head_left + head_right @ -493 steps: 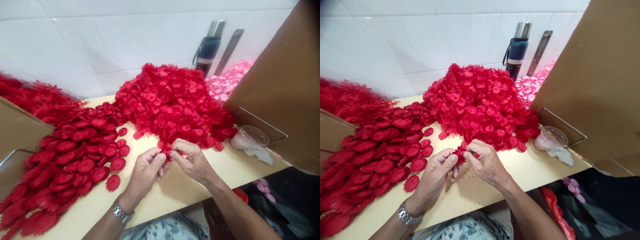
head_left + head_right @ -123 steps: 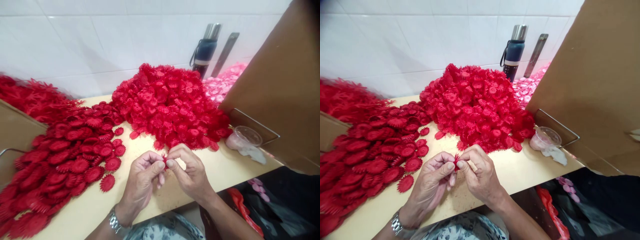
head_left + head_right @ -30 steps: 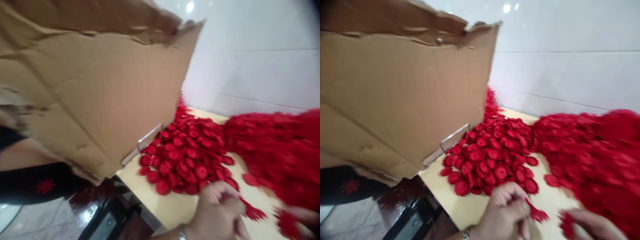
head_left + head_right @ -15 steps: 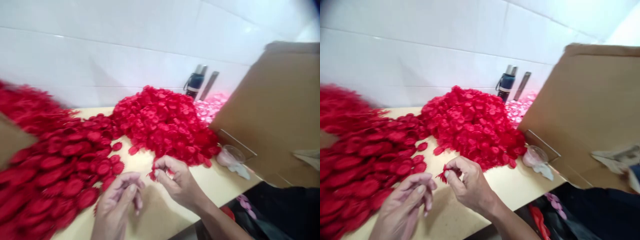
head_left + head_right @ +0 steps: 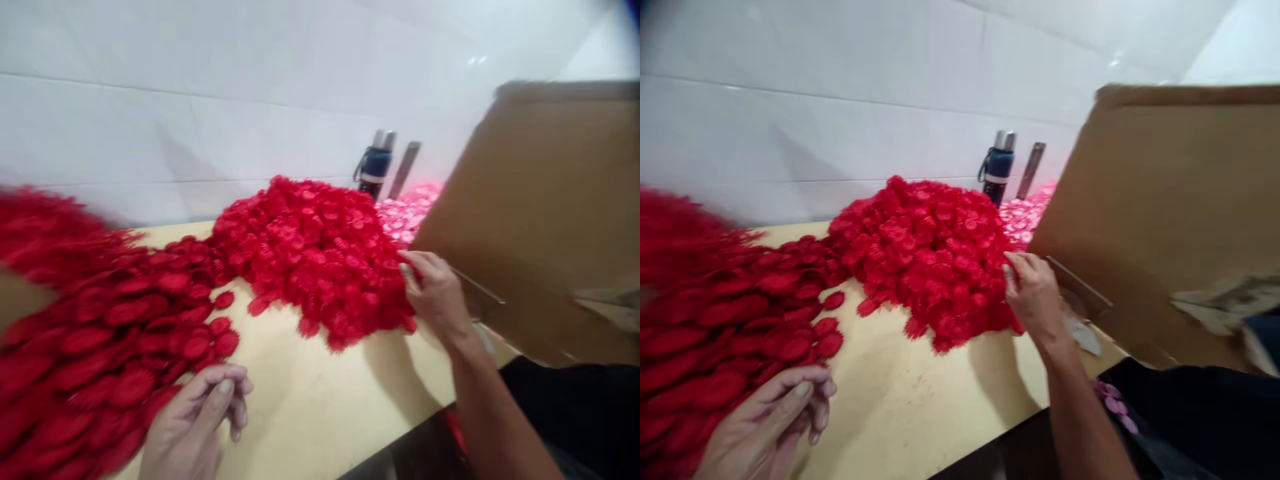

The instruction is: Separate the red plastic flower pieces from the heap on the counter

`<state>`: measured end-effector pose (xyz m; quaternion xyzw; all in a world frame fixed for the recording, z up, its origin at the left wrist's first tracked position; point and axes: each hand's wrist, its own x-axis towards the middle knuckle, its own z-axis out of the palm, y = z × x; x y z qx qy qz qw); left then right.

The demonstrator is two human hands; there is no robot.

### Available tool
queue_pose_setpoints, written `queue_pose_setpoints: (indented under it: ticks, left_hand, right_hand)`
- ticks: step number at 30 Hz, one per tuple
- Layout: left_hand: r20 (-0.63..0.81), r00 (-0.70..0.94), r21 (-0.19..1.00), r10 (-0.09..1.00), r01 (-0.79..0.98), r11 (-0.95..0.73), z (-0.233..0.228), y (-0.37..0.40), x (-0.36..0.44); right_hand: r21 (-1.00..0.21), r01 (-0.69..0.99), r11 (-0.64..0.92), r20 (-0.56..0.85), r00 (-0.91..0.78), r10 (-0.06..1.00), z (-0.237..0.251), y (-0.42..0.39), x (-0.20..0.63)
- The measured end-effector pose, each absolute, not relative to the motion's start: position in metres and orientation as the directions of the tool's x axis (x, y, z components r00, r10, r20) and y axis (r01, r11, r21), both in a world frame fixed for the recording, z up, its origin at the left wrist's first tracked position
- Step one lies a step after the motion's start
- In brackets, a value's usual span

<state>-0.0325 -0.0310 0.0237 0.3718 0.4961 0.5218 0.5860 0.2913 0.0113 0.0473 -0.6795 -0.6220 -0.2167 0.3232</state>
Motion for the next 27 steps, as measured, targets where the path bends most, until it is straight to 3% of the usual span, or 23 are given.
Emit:
queue_pose_setpoints:
  ticks: [4, 6, 10, 15, 18, 21, 24, 27]
  left_hand:
    - [-0.087, -0.182, 0.98, 0.979, -0.195, 0.05, 0.027, -0.037, -0.062]
    - [-0.019, -0.262, 0.99, 0.965, -0.138, -0.018, 0.026, -0.039, -0.077]
    - [0.058, -0.338, 0.998, 0.939, 0.015, -0.056, 0.019, -0.043, -0.101]
    - [0.175, -0.209, 0.93, 0.962, 0.357, -0.092, 0.011, -0.052, -0.113]
    - [0.307, 0.056, 0.715, 0.95, 0.645, -0.269, 0.007, -0.058, -0.112]
    - [0.29, 0.285, 0.406, 0.914, 0.828, -0.387, 0.002, -0.065, -0.102]
    - [0.224, 0.326, 0.177, 0.919, 0.913, -0.367, -0.006, -0.068, -0.093]
    - [0.253, 0.307, 0.049, 0.917, 0.943, -0.33, -0.013, -0.066, -0.091]
  right_hand:
    - [-0.11, 0.991, 0.077, 0.753, 0.032, 0.658, 0.046, -0.004, 0.26]
    - [-0.157, 0.949, 0.274, 0.706, -0.086, 0.703, 0.042, -0.002, 0.233]
    - [-0.282, 0.726, 0.627, 0.51, -0.44, 0.739, 0.032, 0.008, 0.159]
    - [-0.238, 0.657, 0.716, 0.242, -0.673, 0.698, 0.026, 0.024, 0.087]
    - [-0.178, 0.621, 0.763, 0.158, -0.748, 0.645, 0.019, 0.027, 0.069]
    - [-0.138, 0.574, 0.807, 0.167, -0.79, 0.59, 0.009, 0.025, 0.063]
    - [-0.189, 0.543, 0.818, 0.248, -0.78, 0.575, 0.003, 0.024, 0.064]
    - [-0.321, 0.534, 0.782, 0.352, -0.7, 0.622, 0.004, 0.023, 0.069]
